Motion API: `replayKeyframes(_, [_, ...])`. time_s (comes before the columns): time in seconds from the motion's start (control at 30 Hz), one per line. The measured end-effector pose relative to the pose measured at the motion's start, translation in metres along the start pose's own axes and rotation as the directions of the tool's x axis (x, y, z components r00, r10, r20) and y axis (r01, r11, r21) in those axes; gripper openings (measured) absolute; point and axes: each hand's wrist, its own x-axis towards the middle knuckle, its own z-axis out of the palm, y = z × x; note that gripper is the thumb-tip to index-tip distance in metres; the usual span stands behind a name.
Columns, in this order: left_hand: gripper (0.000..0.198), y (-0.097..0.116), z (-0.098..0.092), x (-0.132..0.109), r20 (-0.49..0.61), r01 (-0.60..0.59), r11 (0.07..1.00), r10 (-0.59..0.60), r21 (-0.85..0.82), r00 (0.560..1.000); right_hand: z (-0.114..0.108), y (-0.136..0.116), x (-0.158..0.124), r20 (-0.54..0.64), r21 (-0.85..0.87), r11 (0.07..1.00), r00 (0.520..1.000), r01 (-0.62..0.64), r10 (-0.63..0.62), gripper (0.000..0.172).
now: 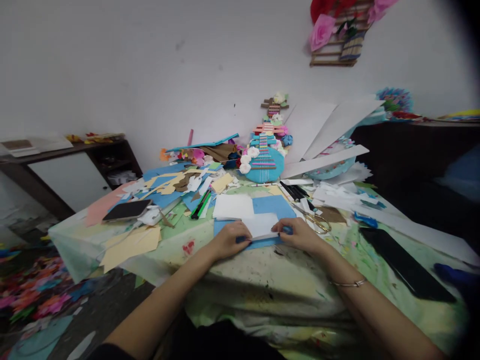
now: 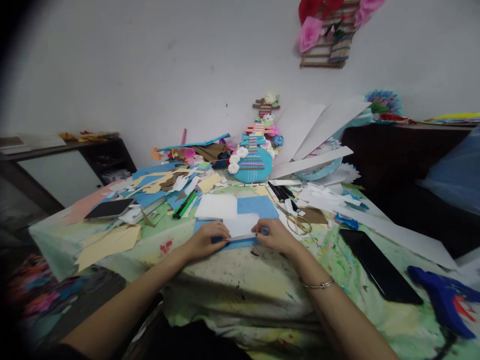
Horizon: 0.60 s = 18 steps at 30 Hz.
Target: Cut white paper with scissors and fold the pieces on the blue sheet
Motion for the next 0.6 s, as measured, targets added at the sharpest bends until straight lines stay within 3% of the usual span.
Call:
replayKeyframes(0.27, [0.019, 0.001, 0.001, 0.000, 0.013, 0.272, 0.941, -0.275, -0.204, 0.961, -0.002, 0.009, -0.004, -0.054, 0.086, 0.996, 0.998, -0.021, 0.025, 0.010])
replayKeyframes(0.43, [0.027, -0.006, 0.002, 0.002, 0.054, 0.335, 0.867, -0.340, -0.369, 0.939, 0.003, 0.014, -0.002, -0.035, 0.116, 0.991, 0.997, -0.068, 0.073, 0.015])
replayKeyframes(0.6, [0.030, -0.008, 0.005, 0.004, 0.030, 0.368, 0.796, -0.405, -0.480, 0.914, 0.005, 0.015, 0.001, -0.094, 0.093, 0.992, 0.991, -0.084, 0.093, 0.017])
